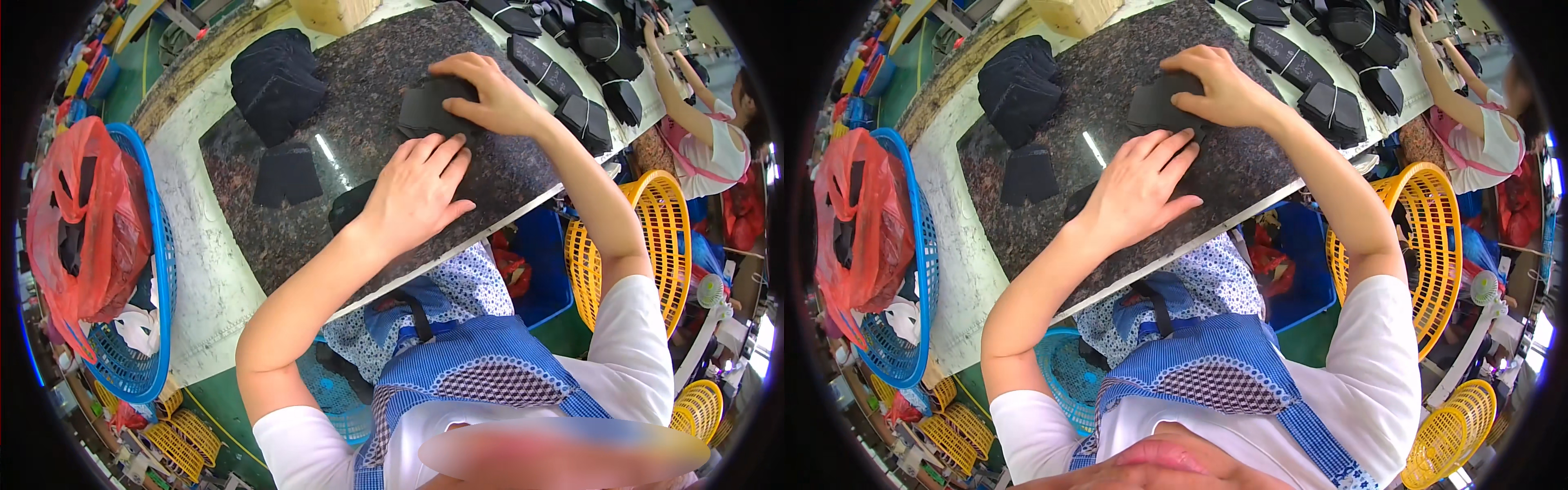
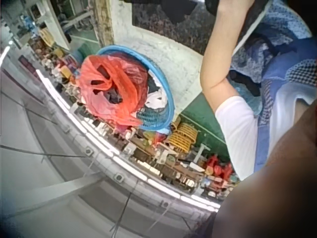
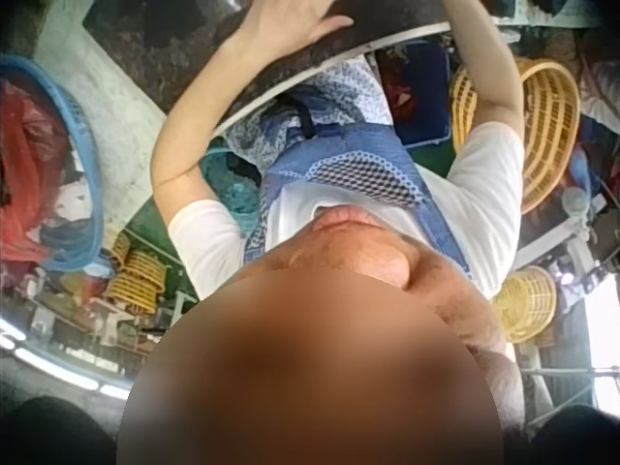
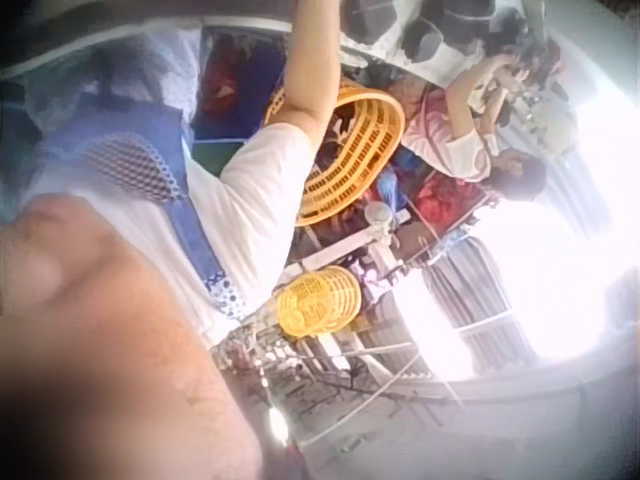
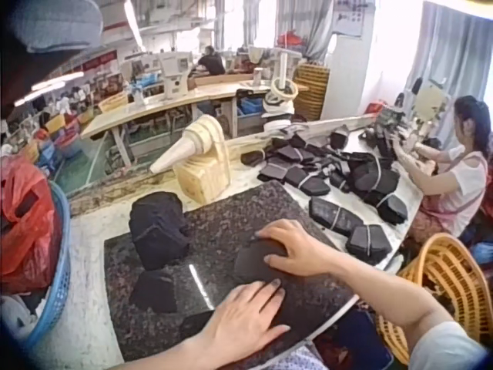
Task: Stacking and organizing black shoe components on a workbench.
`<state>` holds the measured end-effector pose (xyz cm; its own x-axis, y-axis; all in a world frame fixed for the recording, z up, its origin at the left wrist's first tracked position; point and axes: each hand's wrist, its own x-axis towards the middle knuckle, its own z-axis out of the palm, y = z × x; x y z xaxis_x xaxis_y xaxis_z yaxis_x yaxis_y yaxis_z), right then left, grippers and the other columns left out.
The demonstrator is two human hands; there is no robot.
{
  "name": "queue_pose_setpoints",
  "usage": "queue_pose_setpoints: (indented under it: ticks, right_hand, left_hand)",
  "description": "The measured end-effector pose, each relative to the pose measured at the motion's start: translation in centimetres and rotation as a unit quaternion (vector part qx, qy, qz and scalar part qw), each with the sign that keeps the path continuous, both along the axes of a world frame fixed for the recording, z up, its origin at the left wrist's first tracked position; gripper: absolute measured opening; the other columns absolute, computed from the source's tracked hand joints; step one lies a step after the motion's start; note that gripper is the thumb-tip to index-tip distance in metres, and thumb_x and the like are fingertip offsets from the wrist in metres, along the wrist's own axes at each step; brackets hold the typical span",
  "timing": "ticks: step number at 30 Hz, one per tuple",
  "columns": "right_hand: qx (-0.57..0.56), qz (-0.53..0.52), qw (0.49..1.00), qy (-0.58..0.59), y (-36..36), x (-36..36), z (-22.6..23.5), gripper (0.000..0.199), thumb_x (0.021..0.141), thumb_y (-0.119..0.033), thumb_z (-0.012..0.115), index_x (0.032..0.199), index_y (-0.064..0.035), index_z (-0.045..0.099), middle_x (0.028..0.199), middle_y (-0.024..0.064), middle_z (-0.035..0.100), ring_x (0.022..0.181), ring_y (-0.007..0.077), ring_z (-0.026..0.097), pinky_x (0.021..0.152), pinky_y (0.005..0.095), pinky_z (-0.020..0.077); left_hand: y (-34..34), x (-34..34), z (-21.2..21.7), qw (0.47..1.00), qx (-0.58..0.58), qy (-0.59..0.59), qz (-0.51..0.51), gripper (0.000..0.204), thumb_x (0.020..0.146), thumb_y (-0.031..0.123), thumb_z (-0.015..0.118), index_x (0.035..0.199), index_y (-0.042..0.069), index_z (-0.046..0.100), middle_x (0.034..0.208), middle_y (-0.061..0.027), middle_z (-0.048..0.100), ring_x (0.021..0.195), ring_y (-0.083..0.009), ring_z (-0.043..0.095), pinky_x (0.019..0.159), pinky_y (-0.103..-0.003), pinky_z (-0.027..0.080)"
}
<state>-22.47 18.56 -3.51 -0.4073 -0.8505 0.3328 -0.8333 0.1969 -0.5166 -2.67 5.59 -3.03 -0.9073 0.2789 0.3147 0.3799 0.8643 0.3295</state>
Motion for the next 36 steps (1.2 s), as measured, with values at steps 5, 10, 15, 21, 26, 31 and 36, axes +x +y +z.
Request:
queue_pose_setpoints:
  ticks: [5,10,15,21,26,31,36]
  right_hand:
    - [-0.095,0.02,0.981,0.166,0.7,0.4,0.6,0.019,0.081,-0.008,0.073,0.099,-0.0051,0.07,0.112,0.0083,0.067,0.111,0.0307,0.061,0.095,0.0421,0.0519]
    - [-0.119,0.06,0.991,-0.002,3.9,4.6,1.9,0.013,0.081,0.0,0.069,0.093,-0.003,0.065,0.093,0.0093,0.066,0.085,0.0253,0.066,0.076,0.0347,0.0534]
    - [-0.257,-0.136,0.905,-0.311,6.9,7.9,5.9,0.004,0.094,0.0,0.062,0.096,0.0032,0.062,0.082,0.0029,0.061,0.074,0.007,0.059,0.069,0.0223,0.0484]
    - [0.172,0.033,0.784,-0.595,7.6,13.7,4.5,0.017,0.091,-0.006,0.076,0.1,0.0036,0.065,0.087,0.0052,0.071,0.082,0.0118,0.071,0.07,0.026,0.0551]
    - [0.193,0.088,0.736,-0.643,3.0,13.6,4.8,0.027,0.099,-0.018,0.069,0.081,0.0004,0.062,0.069,0.0032,0.068,0.06,0.0092,0.067,0.053,0.0227,0.0538]
    - [0.184,0.031,0.863,-0.469,-0.7,13.3,2.3,0.032,0.1,-0.022,0.067,0.078,0.0014,0.06,0.064,0.0059,0.066,0.055,0.0098,0.066,0.049,0.0245,0.0506]
    - [0.194,0.018,0.869,-0.454,-1.1,13.6,2.9,0.034,0.101,-0.021,0.065,0.077,0.0024,0.059,0.064,0.0073,0.067,0.055,0.0097,0.066,0.049,0.0243,0.051]
  left_hand:
    - [0.5,0.2,-0.4,1.0,-0.023,-0.007,0.011,0.065,0.083,0.033,0.078,0.133,-0.001,0.056,0.139,-0.0173,0.051,0.129,-0.0347,0.048,0.108,-0.046,0.042]
    - [0.4,0.6,-0.3,1.0,0.005,-0.016,0.023,0.071,0.082,0.035,0.08,0.136,-0.003,0.053,0.133,-0.0218,0.05,0.13,-0.038,0.049,0.109,-0.047,0.043]
    - [0.0,1.4,1.9,0.996,0.069,-0.038,0.036,0.073,0.081,0.035,0.083,0.137,-0.002,0.053,0.131,-0.0237,0.054,0.123,-0.0391,0.057,0.104,-0.045,0.048]
    - [-0.1,11.0,4.2,0.688,0.498,-0.495,0.186,0.034,0.087,0.014,0.082,0.115,-0.002,0.068,0.092,-0.0099,0.075,0.08,-0.0123,0.071,0.071,-0.028,0.059]
    - [-1.9,14.2,3.7,0.737,0.535,-0.325,0.255,0.016,0.094,0.016,0.074,0.094,0.0,0.07,0.073,-0.0052,0.07,0.064,-0.0086,0.066,0.059,-0.025,0.053]
    - [-5.7,10.8,1.7,0.756,0.491,-0.275,0.335,0.027,0.093,0.025,0.078,0.09,0.0,0.067,0.07,-0.0036,0.068,0.059,-0.0083,0.065,0.054,-0.023,0.051]
    - [-5.8,11.0,0.8,0.763,0.488,-0.277,0.322,0.029,0.093,0.027,0.077,0.085,0.001,0.066,0.066,-0.0026,0.066,0.057,-0.0095,0.064,0.053,-0.024,0.051]
